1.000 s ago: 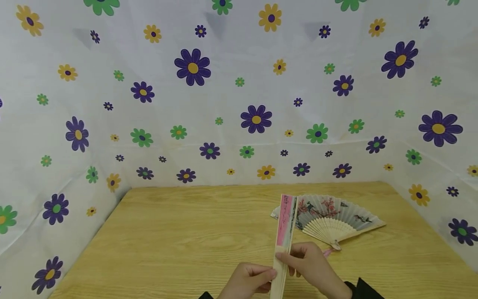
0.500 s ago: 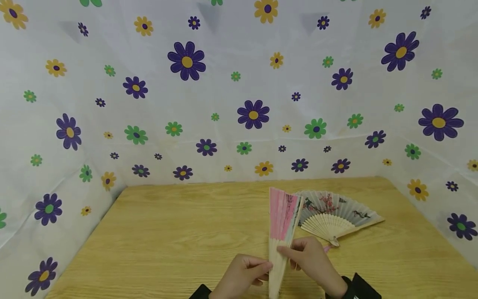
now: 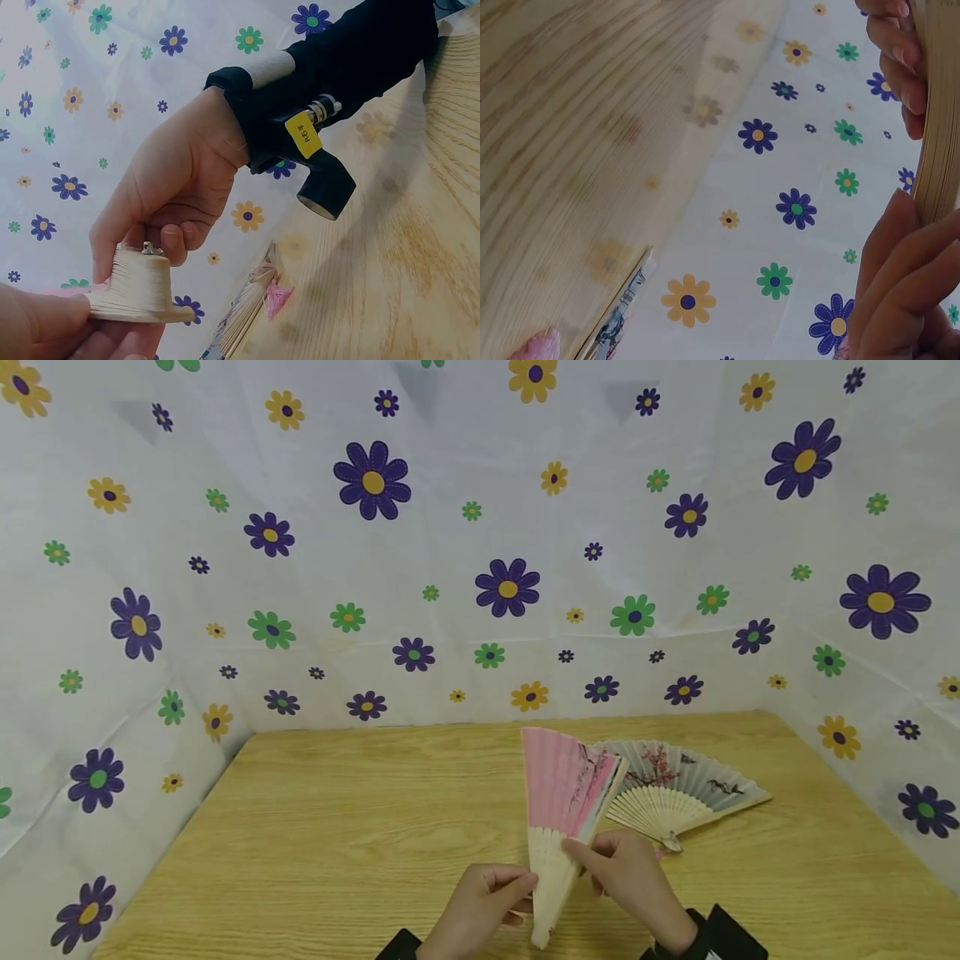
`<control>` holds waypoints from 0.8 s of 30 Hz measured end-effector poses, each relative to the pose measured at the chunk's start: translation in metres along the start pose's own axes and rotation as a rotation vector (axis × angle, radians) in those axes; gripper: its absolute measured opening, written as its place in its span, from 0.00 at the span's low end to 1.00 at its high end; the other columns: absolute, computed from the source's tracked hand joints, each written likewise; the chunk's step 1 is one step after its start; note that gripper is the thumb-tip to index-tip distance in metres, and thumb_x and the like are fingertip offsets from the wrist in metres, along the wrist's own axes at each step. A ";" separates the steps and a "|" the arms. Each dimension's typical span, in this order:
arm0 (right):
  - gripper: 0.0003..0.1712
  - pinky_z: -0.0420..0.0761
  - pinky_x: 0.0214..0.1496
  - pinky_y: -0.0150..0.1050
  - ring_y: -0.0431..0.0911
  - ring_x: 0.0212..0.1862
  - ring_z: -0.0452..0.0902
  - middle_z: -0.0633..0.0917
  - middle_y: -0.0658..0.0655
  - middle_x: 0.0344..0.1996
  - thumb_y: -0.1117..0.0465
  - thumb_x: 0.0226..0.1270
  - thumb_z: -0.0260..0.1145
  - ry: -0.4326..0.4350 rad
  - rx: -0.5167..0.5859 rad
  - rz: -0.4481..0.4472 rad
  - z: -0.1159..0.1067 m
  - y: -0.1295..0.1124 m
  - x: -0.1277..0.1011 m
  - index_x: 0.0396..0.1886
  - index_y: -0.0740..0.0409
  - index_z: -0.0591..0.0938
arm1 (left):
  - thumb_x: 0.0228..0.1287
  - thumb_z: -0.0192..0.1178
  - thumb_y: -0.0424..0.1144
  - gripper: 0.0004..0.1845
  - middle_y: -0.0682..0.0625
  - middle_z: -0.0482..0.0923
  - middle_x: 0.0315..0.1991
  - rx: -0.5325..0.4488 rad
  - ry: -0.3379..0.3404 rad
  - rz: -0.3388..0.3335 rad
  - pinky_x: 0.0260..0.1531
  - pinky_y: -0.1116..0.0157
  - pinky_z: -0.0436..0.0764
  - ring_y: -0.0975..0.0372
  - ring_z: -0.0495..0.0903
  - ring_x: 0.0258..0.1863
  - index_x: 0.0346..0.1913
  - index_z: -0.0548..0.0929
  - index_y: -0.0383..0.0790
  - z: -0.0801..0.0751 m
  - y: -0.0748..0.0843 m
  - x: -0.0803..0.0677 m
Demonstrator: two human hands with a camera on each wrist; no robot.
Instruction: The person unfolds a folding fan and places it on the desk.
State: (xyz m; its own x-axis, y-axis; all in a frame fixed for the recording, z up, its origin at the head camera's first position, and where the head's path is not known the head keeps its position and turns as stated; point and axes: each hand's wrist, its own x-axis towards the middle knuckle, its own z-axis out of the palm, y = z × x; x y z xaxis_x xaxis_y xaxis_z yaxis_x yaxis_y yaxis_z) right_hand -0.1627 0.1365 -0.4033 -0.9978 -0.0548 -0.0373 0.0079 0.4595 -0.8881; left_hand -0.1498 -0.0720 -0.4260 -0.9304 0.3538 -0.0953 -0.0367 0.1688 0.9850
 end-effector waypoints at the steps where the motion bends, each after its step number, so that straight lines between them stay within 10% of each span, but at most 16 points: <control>1: 0.27 0.51 0.21 0.28 0.38 0.14 0.57 0.71 0.46 0.07 0.54 0.72 0.70 0.003 -0.002 -0.006 0.000 0.000 0.000 0.13 0.63 0.80 | 0.78 0.58 0.35 0.17 0.39 0.89 0.39 0.000 0.004 0.000 0.36 0.62 0.89 0.49 0.90 0.40 0.51 0.86 0.20 0.000 0.000 0.000; 24: 0.26 0.53 0.19 0.28 0.38 0.14 0.60 0.70 0.46 0.06 0.55 0.72 0.69 0.096 0.036 0.006 -0.009 -0.001 0.005 0.13 0.63 0.84 | 0.79 0.57 0.34 0.16 0.50 0.89 0.38 -0.144 0.077 -0.020 0.33 0.72 0.83 0.68 0.88 0.34 0.51 0.82 0.18 -0.003 0.007 -0.001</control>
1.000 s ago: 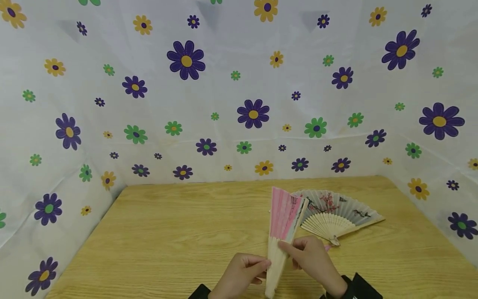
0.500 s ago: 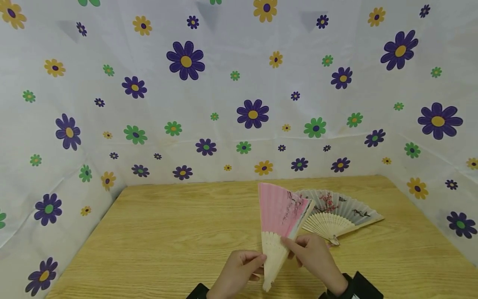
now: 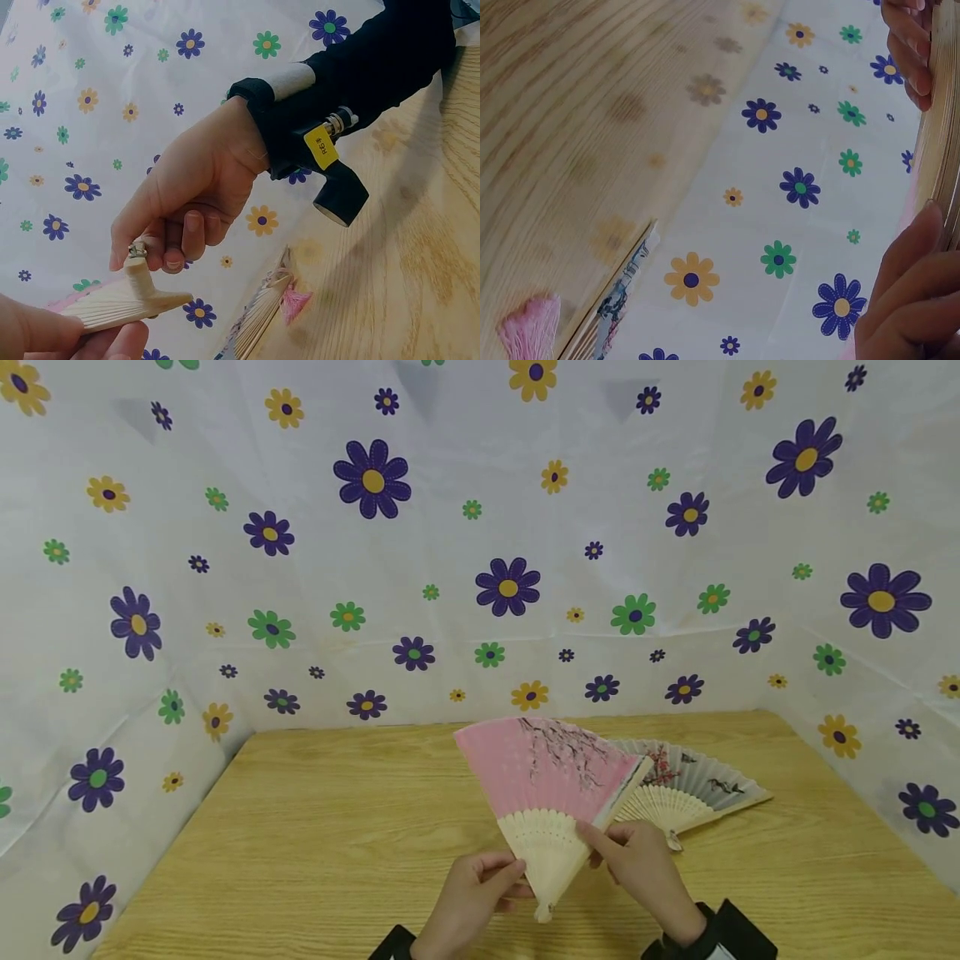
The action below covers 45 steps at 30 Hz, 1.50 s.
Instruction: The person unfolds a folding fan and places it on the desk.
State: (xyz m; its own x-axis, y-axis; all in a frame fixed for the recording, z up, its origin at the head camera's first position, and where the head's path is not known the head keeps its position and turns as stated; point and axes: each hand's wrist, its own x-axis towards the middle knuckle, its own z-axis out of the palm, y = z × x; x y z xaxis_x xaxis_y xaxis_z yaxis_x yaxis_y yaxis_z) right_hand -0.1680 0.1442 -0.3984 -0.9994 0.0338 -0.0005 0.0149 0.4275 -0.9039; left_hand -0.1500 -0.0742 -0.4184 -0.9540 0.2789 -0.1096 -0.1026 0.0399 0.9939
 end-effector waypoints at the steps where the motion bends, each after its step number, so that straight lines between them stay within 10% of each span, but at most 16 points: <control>1: 0.26 0.53 0.19 0.28 0.38 0.14 0.60 0.70 0.46 0.06 0.55 0.72 0.69 0.006 -0.001 0.002 -0.001 0.000 0.000 0.14 0.63 0.84 | 0.79 0.57 0.33 0.16 0.51 0.88 0.37 -0.015 0.001 0.001 0.32 0.74 0.83 0.70 0.87 0.33 0.51 0.82 0.17 0.000 0.000 0.000; 22: 0.28 0.51 0.20 0.28 0.38 0.14 0.54 0.69 0.45 0.05 0.53 0.73 0.69 0.075 0.024 0.021 -0.007 -0.002 0.003 0.16 0.68 0.85 | 0.77 0.57 0.31 0.11 0.48 0.89 0.36 -0.117 0.070 -0.012 0.39 0.72 0.88 0.71 0.87 0.33 0.45 0.82 0.22 0.000 0.004 0.000; 45: 0.25 0.58 0.10 0.26 0.34 0.09 0.57 0.80 0.45 0.12 0.60 0.76 0.65 0.135 0.414 0.124 -0.004 0.003 0.006 0.14 0.60 0.85 | 0.80 0.54 0.31 0.12 0.52 0.86 0.37 -0.323 0.204 0.000 0.43 0.74 0.86 0.71 0.87 0.38 0.52 0.79 0.23 -0.001 0.005 0.000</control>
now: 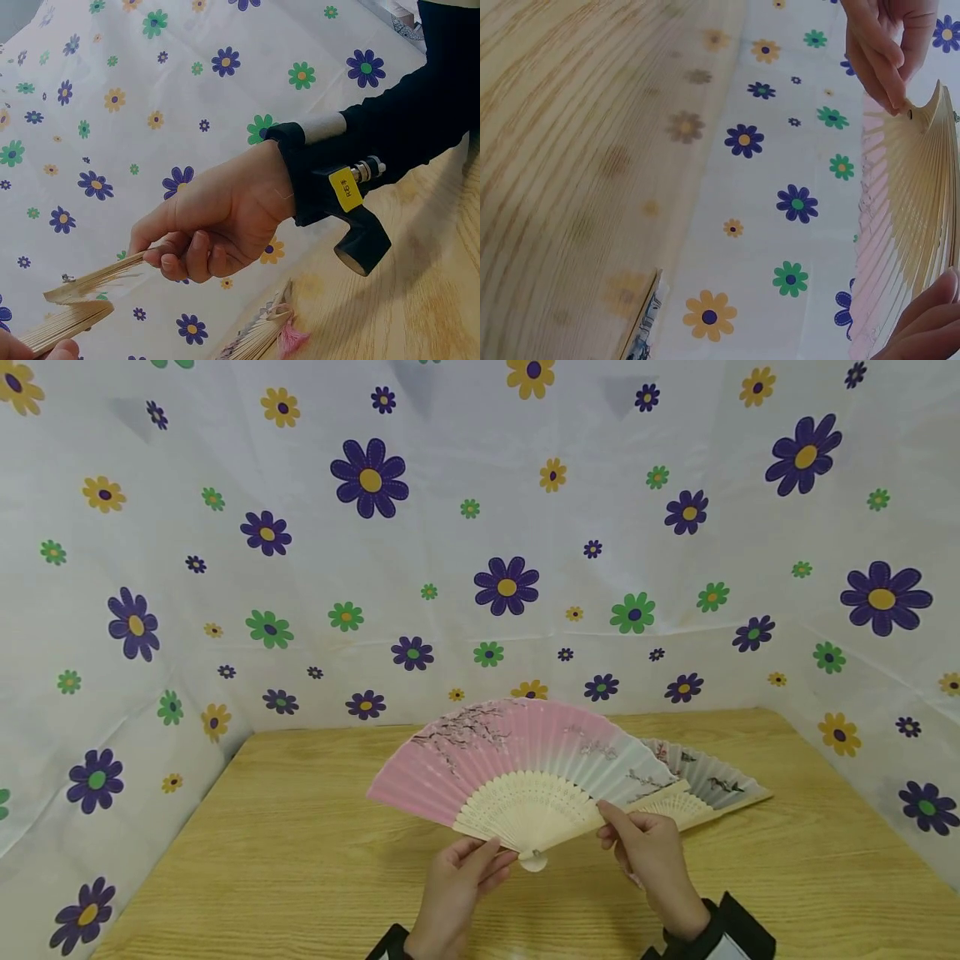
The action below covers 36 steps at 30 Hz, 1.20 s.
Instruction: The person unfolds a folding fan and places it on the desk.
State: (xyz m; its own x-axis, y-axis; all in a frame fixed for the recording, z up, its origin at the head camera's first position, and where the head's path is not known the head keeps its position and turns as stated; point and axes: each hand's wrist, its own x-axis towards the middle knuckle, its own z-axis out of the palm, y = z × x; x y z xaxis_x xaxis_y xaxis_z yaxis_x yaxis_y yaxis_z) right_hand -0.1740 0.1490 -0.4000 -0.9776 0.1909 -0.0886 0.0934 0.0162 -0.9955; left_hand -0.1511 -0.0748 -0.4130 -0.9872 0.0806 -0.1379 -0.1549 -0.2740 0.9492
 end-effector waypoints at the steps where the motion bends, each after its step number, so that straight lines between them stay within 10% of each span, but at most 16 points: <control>1: 0.25 0.57 0.10 0.26 0.34 0.09 0.58 0.80 0.45 0.12 0.60 0.76 0.65 0.000 0.001 0.007 0.000 0.000 0.000 0.15 0.59 0.85 | 0.80 0.53 0.31 0.12 0.52 0.87 0.38 -0.003 0.004 0.005 0.44 0.74 0.86 0.71 0.87 0.39 0.52 0.79 0.23 0.000 0.000 0.000; 22: 0.21 0.68 0.24 0.29 0.36 0.18 0.65 0.85 0.44 0.19 0.56 0.78 0.65 -0.003 0.060 0.084 0.016 0.010 -0.003 0.25 0.59 0.90 | 0.82 0.51 0.31 0.10 0.54 0.83 0.36 -0.139 0.083 -0.008 0.43 0.76 0.86 0.71 0.87 0.38 0.40 0.81 0.35 -0.010 -0.003 0.006; 36: 0.21 0.66 0.23 0.24 0.33 0.21 0.66 0.85 0.44 0.21 0.54 0.80 0.63 -0.218 0.064 0.295 0.065 0.046 0.008 0.40 0.70 0.89 | 0.82 0.49 0.29 0.22 0.48 0.87 0.43 -0.018 0.151 -0.160 0.48 0.71 0.87 0.69 0.86 0.41 0.65 0.66 0.10 -0.076 -0.017 0.015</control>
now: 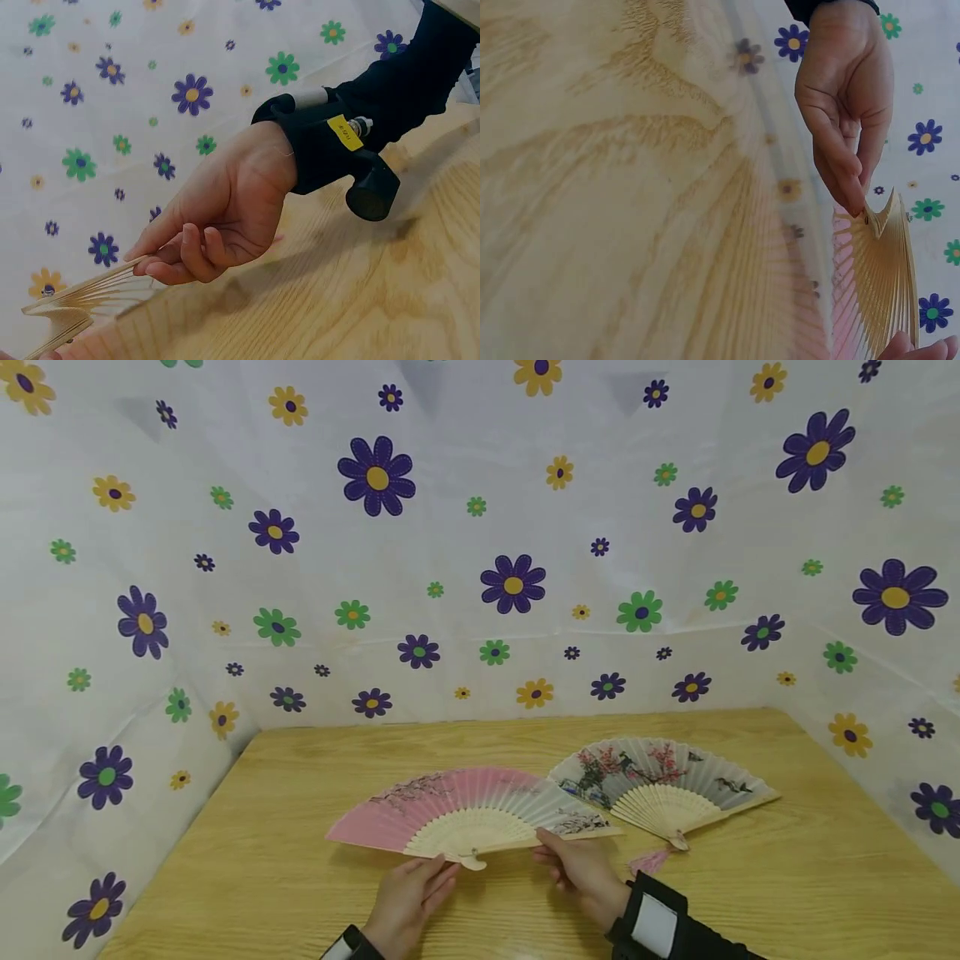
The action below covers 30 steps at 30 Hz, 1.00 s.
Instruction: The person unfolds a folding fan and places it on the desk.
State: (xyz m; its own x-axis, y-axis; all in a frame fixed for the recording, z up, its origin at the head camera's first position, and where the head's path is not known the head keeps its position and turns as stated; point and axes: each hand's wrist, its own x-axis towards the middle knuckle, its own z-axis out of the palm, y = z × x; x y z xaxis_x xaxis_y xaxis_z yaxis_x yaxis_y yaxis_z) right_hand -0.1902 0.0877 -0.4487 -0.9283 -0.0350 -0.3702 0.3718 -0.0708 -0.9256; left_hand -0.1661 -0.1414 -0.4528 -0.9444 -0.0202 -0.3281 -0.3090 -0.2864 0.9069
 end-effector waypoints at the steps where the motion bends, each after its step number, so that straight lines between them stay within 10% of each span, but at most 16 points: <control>1: 0.21 0.66 0.24 0.24 0.32 0.21 0.67 0.85 0.43 0.20 0.54 0.80 0.63 -0.002 0.002 0.003 0.002 0.001 0.001 0.40 0.70 0.89 | 0.82 0.49 0.29 0.22 0.49 0.87 0.42 -0.002 0.015 -0.010 0.47 0.71 0.88 0.69 0.86 0.40 0.66 0.65 0.10 -0.001 0.000 0.002; 11: 0.20 0.68 0.21 0.21 0.31 0.18 0.68 0.84 0.44 0.17 0.56 0.79 0.63 -0.009 0.051 0.048 0.006 0.006 0.005 0.39 0.71 0.88 | 0.80 0.49 0.27 0.22 0.50 0.87 0.36 -0.021 0.053 -0.044 0.45 0.70 0.88 0.68 0.87 0.36 0.66 0.65 0.08 -0.004 -0.003 0.008; 18: 0.29 0.69 0.22 0.16 0.27 0.18 0.70 0.88 0.46 0.24 0.49 0.84 0.55 -0.295 -0.046 0.169 -0.015 0.003 -0.016 0.49 0.74 0.86 | 0.82 0.46 0.29 0.25 0.45 0.88 0.39 -0.008 -0.050 -0.141 0.50 0.69 0.87 0.63 0.89 0.40 0.68 0.61 0.07 -0.021 0.002 -0.007; 22: 0.28 0.71 0.25 0.20 0.30 0.22 0.73 0.89 0.46 0.28 0.48 0.83 0.56 -0.449 -0.236 0.065 -0.036 -0.010 -0.028 0.46 0.70 0.89 | 0.83 0.47 0.32 0.28 0.45 0.89 0.43 0.041 -0.140 -0.156 0.51 0.70 0.87 0.64 0.90 0.42 0.70 0.59 0.08 -0.033 0.011 -0.015; 26: 0.25 0.81 0.34 0.32 0.41 0.32 0.81 0.90 0.56 0.38 0.51 0.80 0.62 -0.450 -0.625 -0.310 -0.066 -0.036 -0.027 0.52 0.71 0.86 | 0.82 0.54 0.37 0.27 0.38 0.88 0.50 0.284 -0.150 -0.016 0.48 0.67 0.89 0.62 0.90 0.45 0.68 0.69 0.14 -0.029 0.032 -0.015; 30: 0.32 0.84 0.58 0.58 0.63 0.55 0.83 0.84 0.70 0.56 0.51 0.74 0.69 -0.139 -1.106 -0.712 -0.097 -0.057 -0.016 0.66 0.71 0.78 | 0.74 0.64 0.38 0.21 0.33 0.86 0.52 0.959 -0.085 0.457 0.48 0.56 0.89 0.50 0.88 0.49 0.60 0.82 0.23 -0.022 0.059 -0.004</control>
State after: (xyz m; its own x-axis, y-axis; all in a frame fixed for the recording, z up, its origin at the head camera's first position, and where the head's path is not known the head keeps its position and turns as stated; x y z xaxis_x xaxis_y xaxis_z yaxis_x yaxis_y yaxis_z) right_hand -0.1974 0.1887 -0.3974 -0.8843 -0.4348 0.1702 -0.4562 0.7268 -0.5135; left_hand -0.1782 -0.1789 -0.4042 -0.9863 0.1431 0.0817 0.1526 0.6065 0.7803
